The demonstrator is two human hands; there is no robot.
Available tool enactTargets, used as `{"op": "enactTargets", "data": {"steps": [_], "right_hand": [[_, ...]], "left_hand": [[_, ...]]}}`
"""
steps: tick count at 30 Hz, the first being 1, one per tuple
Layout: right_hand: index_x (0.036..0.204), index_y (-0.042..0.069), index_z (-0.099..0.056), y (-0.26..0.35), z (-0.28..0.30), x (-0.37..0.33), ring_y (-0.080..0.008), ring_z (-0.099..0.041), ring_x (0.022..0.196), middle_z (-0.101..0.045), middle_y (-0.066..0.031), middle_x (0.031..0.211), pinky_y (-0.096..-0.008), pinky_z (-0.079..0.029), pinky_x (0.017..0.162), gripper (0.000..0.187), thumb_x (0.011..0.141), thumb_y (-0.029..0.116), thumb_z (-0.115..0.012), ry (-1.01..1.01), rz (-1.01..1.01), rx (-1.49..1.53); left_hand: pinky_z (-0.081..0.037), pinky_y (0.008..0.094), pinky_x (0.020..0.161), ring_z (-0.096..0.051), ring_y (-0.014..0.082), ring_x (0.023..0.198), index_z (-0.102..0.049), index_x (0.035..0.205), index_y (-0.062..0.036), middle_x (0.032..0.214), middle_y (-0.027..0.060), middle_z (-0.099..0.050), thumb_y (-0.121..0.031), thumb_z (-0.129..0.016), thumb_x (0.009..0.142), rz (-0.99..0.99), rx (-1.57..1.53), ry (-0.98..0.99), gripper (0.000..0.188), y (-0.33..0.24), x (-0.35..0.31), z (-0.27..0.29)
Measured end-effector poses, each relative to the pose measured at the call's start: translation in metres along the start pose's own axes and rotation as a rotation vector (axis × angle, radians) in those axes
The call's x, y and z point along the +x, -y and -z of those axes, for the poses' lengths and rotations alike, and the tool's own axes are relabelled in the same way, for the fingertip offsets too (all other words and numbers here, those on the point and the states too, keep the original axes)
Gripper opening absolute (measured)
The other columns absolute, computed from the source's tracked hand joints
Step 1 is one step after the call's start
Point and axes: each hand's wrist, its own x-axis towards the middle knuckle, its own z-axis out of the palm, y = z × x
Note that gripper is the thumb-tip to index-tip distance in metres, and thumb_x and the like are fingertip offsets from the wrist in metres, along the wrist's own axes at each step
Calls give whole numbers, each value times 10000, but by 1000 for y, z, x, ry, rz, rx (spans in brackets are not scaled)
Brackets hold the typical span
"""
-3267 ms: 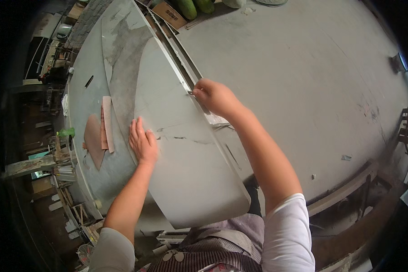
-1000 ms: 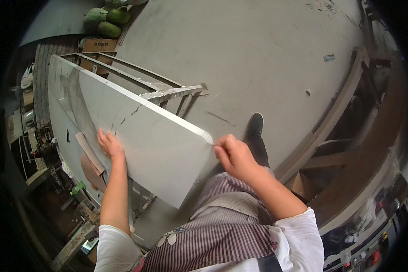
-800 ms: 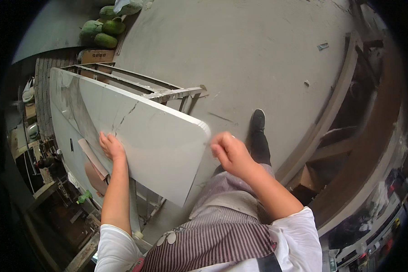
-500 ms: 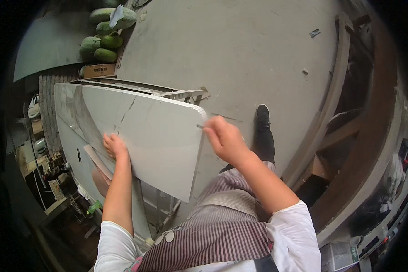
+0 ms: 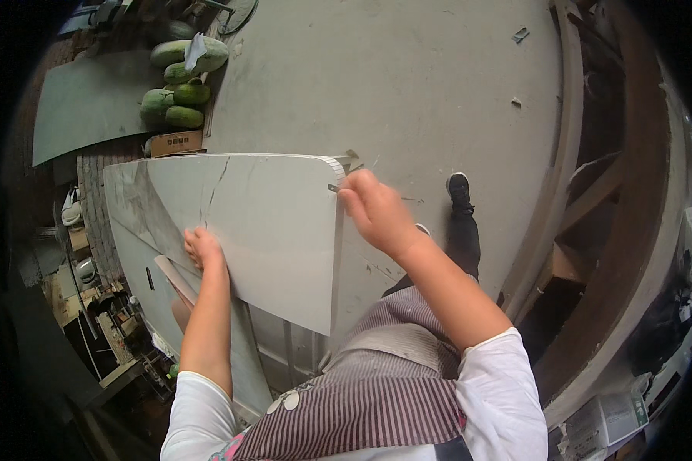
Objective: The person peels a protective film off a large white marble-patterned panel using a small tool and their fingers. They work along the edges and surface, lifting and pulling the film away from the panel.
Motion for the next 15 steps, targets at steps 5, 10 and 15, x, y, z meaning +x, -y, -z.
{"op": "enactTargets", "data": {"steps": [5, 10, 15], "right_hand": [[983, 72, -569, -1, -13, -35, -375, -643, 776, -650, -147, 833, -436, -512, 659, 97, 944, 150, -611, 71, 80, -79], [952, 69, -580, 2, -36, -94, -365, -639, 717, -638, -143, 772, -445, -511, 643, 105, 901, 135, -644, 150, 115, -92], [895, 63, -571, 1, -55, -140, -348, -623, 695, -619, -128, 751, -423, -499, 618, 118, 884, 131, -667, 192, 143, -84]], "left_hand": [[-243, 502, 1152, -286, 257, 1470, -359, 1517, -156, 1592, 60, -330, -416, -327, 965, 26, -11, 21, 611, 0, 2, -1], [-220, 510, 1157, -274, 264, 1473, -362, 1510, -152, 1594, 63, -320, -418, -324, 956, 25, -24, 19, 615, 1, 4, -4], [-201, 509, 1162, -251, 288, 1476, -362, 1508, -149, 1597, 84, -308, -422, -336, 943, 18, -56, 27, 628, 0, 4, -2]]}}
